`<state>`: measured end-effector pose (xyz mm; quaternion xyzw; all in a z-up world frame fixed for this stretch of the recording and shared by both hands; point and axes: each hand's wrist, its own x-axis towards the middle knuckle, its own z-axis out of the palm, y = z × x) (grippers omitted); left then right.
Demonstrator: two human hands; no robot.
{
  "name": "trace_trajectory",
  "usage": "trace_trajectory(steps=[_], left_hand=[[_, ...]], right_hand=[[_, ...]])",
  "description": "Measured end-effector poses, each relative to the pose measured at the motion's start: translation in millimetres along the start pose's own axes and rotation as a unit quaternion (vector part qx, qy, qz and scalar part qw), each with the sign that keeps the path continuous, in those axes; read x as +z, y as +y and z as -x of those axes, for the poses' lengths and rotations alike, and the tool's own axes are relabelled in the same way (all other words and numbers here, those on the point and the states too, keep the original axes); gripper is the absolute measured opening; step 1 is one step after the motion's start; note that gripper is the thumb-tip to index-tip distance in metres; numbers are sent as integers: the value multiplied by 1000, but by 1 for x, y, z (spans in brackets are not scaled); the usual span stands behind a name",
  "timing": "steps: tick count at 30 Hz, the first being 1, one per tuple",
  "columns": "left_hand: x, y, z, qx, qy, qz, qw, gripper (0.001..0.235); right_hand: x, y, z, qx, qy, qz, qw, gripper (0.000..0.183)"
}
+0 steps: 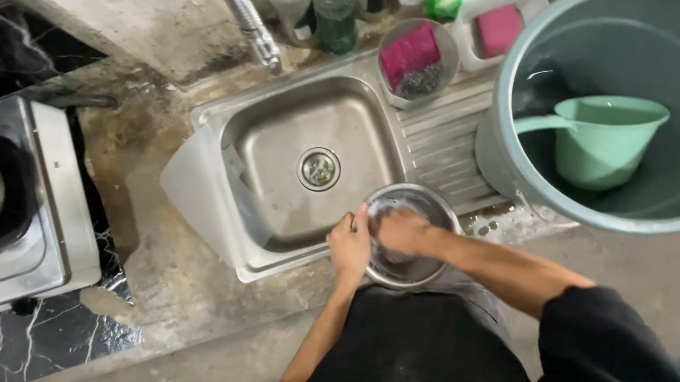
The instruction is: The person finely chops garlic on a wooden cutting board using a cleaver, then carries a metal bowl to the sink and washes it with water and a sponge. The chopped garlic remains on the board, and the bowl is rinsed under running water.
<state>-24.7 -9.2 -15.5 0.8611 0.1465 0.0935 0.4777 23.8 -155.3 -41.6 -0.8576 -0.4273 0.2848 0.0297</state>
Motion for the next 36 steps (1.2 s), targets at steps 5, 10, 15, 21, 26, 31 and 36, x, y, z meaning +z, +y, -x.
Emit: trace_trajectory(steps=[5, 10, 15, 21, 26, 31, 36], left_hand=[[-2, 9, -3, -39, 3, -33, 999, 51], [6, 2, -7, -82, 40, -8, 996, 52], [13, -10, -8, -134, 56, 63, 987, 43], [-2, 2, -2, -86, 66, 87, 990, 44], [-11, 14, 2, 29, 122, 44, 991, 42], [-18, 12, 1, 259, 95, -95, 957, 44], [-45, 29, -6, 342, 63, -104, 932, 31]], right_hand=[[-5, 20, 3, 195, -63, 50, 977, 21], [6, 10, 16, 223, -231, 3, 947, 37], [15, 1, -1, 60, -131, -133, 981, 26], [14, -19, -33, 173, 219, -660, 697, 24], [-53, -3, -21, 120, 231, -937, 231, 25], [-113, -5, 1, 170, 233, -944, 163, 30], [-103, 6, -4, 191, 291, -908, 232, 38]])
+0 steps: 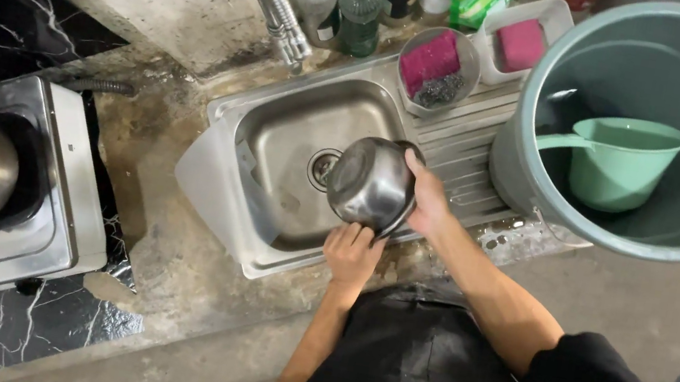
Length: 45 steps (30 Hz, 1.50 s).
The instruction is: The person finely chops garlic on a wooden cutting board using a cleaver, then carries a metal bowl to the sink and washes it with water and a sponge. The chopped garlic remains on the board, and the bowl is rinsed under running water.
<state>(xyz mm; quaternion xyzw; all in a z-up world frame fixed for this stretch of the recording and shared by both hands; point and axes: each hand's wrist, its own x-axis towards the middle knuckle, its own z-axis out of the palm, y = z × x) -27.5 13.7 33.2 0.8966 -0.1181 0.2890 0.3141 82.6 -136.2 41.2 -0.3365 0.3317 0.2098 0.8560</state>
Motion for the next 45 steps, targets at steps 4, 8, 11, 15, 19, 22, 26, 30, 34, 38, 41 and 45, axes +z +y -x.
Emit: trace_trajectory(steps=[4, 8, 11, 15, 19, 22, 26, 30, 34, 38, 41, 45], left_hand=[[-11, 2, -2, -71, 79, 42, 993, 42], [13, -34, -4, -386, 181, 222, 877, 61], [13, -69, -17, -621, 116, 554, 543, 80], [-3, -76, -31, -625, 91, 639, 439, 67], [1, -73, -30, -606, 175, 524, 572, 62], [12, -60, -29, -616, 203, 438, 622, 57], [15, -40, -36, -593, 225, 437, 638, 53], [4, -29, -41, -576, 220, 378, 691, 48], [7, -28, -35, -583, 170, 337, 719, 54], [11, -30, -32, -568, 235, 493, 616, 58], [10, -32, -31, -582, 232, 481, 613, 60], [11, -25, -24, -532, 162, 340, 758, 61]], right_hand=[[2, -6, 0, 1, 11, 31, 999, 50], [6, -15, -10, 21, 4, 27, 999, 52], [-4, -6, -21, 26, 3, 99, 995, 55], [-20, 1, -43, -182, 97, 318, 925, 61], [-24, 2, -34, -328, 140, 424, 833, 54], [1, 21, -7, -450, -11, 579, 680, 41], [44, 39, 40, -606, -135, 607, 496, 36], [78, 22, 38, -567, -175, 582, 556, 45], [102, 4, 14, -386, -101, 685, 610, 27], [95, 22, 41, -509, -218, 697, 455, 27], [98, 23, 46, -546, -261, 696, 386, 29], [106, 6, -3, -382, -243, 777, 438, 18]])
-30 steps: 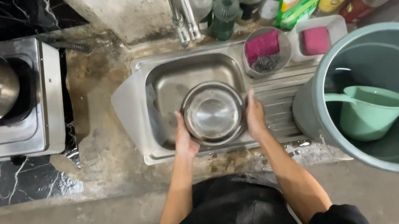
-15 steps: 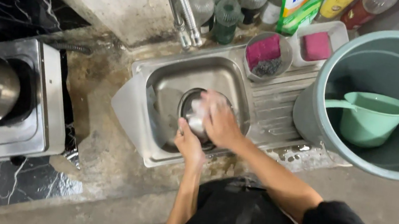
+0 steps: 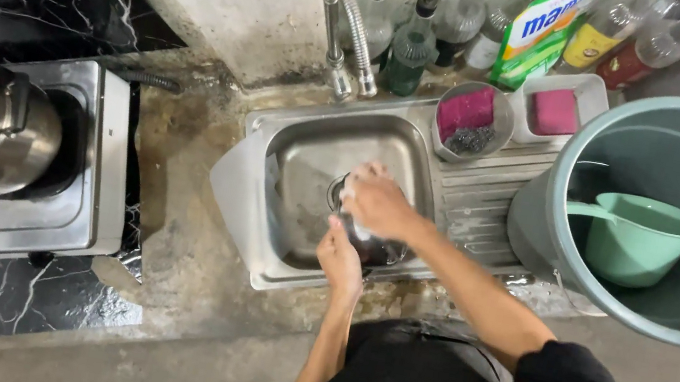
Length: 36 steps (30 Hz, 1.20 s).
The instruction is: The person finely chops garlic on a wooden cutting board using a cleaver, then carries a metal bowl to the sink and washes it with water and a sponge. The chopped garlic remains on the board, and the bowl is rinsed under running water.
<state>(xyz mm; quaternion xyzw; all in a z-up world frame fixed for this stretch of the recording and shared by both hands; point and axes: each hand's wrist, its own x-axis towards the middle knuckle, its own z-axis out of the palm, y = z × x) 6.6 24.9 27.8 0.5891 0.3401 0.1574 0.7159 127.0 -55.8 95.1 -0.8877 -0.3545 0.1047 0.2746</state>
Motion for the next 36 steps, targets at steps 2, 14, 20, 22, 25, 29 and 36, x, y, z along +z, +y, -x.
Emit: trace_trajectory(steps=[2, 14, 20, 22, 25, 29, 36], left_hand=[[1, 7, 5, -88, 11, 25, 996, 47], [6, 11, -3, -196, 115, 249, 942, 43], [13, 11, 6, -139, 107, 192, 966, 48], [16, 20, 7, -149, 79, 214, 962, 48], [4, 22, 17, -186, 47, 261, 946, 51], [2, 16, -23, -254, 13, 380, 889, 57], [3, 6, -9, -287, 32, 363, 886, 59]], right_hand=[[4, 35, -15, 73, -30, -185, 980, 27], [104, 108, 60, 264, 339, -420, 799, 22], [36, -12, 71, 23, 326, -129, 936, 32], [8, -29, 56, -16, 290, -98, 952, 36], [5, -50, 50, -31, 186, -17, 982, 38], [11, -45, 58, -154, 153, 125, 968, 44], [44, -5, 71, 35, 387, -129, 912, 23]])
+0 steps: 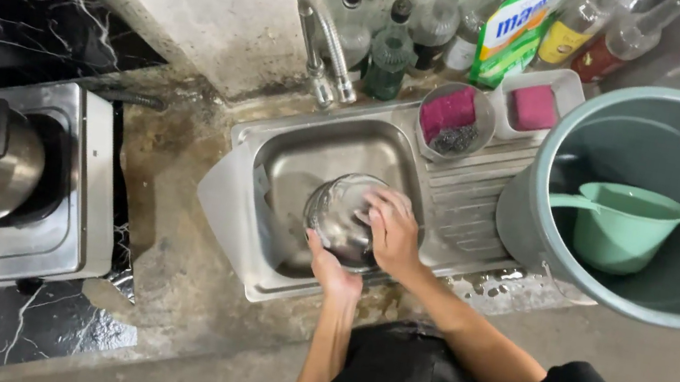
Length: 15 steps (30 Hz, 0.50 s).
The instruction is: The person finely chops garlic on a wooden cutting board using a cleaver, then carries a metal bowl to the sink and washes it with water and a sponge. The chopped garlic remains on the board, and the bowl is rinsed under running water.
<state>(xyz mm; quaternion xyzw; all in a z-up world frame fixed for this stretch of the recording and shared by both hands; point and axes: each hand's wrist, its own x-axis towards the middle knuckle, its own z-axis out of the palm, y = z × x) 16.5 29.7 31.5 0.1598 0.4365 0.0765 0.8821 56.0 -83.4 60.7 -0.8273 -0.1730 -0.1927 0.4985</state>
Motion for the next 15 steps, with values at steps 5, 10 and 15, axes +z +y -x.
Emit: trace_trajectory(steps=[5, 10, 15], left_hand=[[0, -4, 6, 118, 41, -153, 980, 49], [1, -1, 31, 216, -114, -362, 900, 28], [20, 13, 58, 208, -287, -585, 729, 24]], right_hand=[[11, 90, -14, 313, 22, -52, 948, 31], [-21, 184, -116, 329, 161, -415, 833, 45], [-48, 233, -134, 248, 27, 91, 964, 55]])
